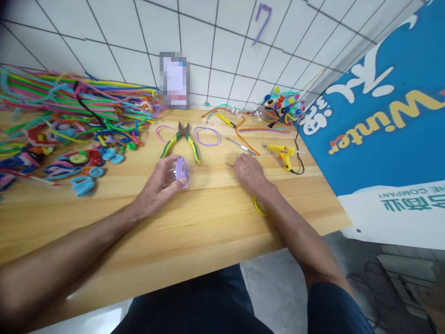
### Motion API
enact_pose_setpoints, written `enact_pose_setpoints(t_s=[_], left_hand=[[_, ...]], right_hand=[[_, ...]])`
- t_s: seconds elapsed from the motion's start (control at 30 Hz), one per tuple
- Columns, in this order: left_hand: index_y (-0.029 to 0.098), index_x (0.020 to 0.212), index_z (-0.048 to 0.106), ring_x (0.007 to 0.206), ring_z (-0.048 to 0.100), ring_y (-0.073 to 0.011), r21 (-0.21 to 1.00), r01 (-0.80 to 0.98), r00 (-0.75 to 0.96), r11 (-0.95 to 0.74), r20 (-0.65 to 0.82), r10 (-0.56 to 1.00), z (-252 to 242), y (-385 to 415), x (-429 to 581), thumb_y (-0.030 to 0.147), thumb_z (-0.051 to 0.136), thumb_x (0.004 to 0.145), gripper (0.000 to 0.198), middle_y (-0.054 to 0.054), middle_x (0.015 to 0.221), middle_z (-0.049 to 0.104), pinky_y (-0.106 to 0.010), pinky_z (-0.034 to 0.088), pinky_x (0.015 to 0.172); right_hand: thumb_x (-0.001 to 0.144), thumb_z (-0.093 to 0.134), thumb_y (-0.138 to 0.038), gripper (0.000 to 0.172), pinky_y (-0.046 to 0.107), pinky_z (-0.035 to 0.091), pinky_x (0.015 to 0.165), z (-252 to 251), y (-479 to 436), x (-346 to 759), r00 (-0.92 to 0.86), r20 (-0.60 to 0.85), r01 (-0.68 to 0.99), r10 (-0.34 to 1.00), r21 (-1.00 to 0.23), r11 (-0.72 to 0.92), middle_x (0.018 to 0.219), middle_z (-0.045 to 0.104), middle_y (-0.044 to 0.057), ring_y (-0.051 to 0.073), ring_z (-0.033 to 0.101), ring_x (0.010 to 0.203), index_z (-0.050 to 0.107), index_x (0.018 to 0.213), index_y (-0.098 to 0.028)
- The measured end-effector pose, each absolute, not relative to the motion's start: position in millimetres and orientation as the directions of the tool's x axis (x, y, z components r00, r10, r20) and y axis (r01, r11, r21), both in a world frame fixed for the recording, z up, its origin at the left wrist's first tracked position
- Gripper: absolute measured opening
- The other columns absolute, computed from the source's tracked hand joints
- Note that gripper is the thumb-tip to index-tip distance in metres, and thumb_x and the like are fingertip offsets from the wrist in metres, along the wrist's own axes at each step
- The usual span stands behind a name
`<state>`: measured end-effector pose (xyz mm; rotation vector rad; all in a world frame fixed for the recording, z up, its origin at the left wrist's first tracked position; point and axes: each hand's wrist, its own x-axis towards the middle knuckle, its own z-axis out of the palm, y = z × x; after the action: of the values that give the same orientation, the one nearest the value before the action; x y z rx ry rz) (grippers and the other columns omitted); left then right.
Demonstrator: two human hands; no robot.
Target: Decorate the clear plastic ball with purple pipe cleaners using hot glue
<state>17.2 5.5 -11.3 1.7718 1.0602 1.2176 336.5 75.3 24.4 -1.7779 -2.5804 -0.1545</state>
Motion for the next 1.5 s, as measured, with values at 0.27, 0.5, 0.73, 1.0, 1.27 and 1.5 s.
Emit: enact_pose_setpoints(t_s=[0.27,0.5,0.73,1.0,1.27,1.5], left_hand=[[0.027,0.153,0.050,0.138,0.064,-0.0318,0.892,0.223,0.193,-0.394,0.356,0.914,-8.5,4.4,17.5,0.046,0.072,0.104,0.057,-0.014,0.148,0.061,-0.059,0.055,0.121],[0.027,0.155,0.047,0.144,0.061,-0.0323,0.880,0.249,0.147,-0.404,0.378,0.914,-9.0,4.5,17.7,0.046,0.071,0.105,0.058,-0.015,0.152,0.060,-0.059,0.049,0.126],[0.029,0.156,0.047,0.146,0.060,-0.0311,0.888,0.235,0.143,-0.396,0.371,0.917,-8.1,3.3,18.5,0.044,0.071,0.106,0.057,-0.014,0.152,0.062,-0.057,0.049,0.128],[0.029,0.156,0.048,0.142,0.062,-0.0314,0.885,0.231,0.154,-0.405,0.377,0.913,-6.0,1.9,18.9,0.045,0.072,0.106,0.057,-0.014,0.150,0.062,-0.057,0.050,0.126],[0.028,0.156,0.048,0.141,0.062,-0.0320,0.884,0.223,0.154,-0.411,0.384,0.910,-7.0,2.6,19.2,0.046,0.071,0.107,0.057,-0.014,0.149,0.062,-0.057,0.050,0.125],[0.028,0.156,0.049,0.141,0.061,-0.0326,0.884,0.211,0.153,-0.417,0.392,0.907,-8.9,3.0,18.6,0.047,0.073,0.106,0.058,-0.014,0.150,0.062,-0.057,0.049,0.124]], right_hand=[[0.102,0.056,-0.020,0.011,0.033,0.048,0.076,55.4,74.6,306.9,-0.346,0.148,0.841,0.926,-0.390,0.376,0.088,0.074,0.005,0.022,0.064,0.079,0.066,0.103,-0.023],[0.100,0.066,-0.035,0.013,0.028,0.046,0.070,92.5,38.4,253.5,-0.474,0.275,0.451,0.836,-0.740,0.499,0.082,0.071,-0.001,0.016,0.061,0.075,0.068,0.092,-0.024],[0.091,0.069,-0.029,0.011,0.027,0.049,0.068,68.2,37.1,240.0,-0.463,0.230,0.406,0.856,-0.803,0.436,0.076,0.076,-0.001,0.015,0.064,0.070,0.071,0.082,-0.023],[0.090,0.070,-0.028,0.011,0.026,0.047,0.064,62.2,38.9,242.6,-0.449,0.247,0.420,0.858,-0.790,0.447,0.072,0.074,-0.002,0.014,0.063,0.066,0.072,0.080,-0.023],[0.091,0.069,-0.026,0.012,0.025,0.045,0.062,58.1,38.5,241.2,-0.442,0.268,0.410,0.856,-0.788,0.459,0.072,0.073,-0.002,0.013,0.061,0.065,0.071,0.079,-0.022],[0.091,0.070,-0.023,0.011,0.025,0.042,0.058,55.1,39.3,242.6,-0.447,0.297,0.385,0.844,-0.788,0.481,0.071,0.073,-0.002,0.012,0.058,0.061,0.071,0.080,-0.022]])
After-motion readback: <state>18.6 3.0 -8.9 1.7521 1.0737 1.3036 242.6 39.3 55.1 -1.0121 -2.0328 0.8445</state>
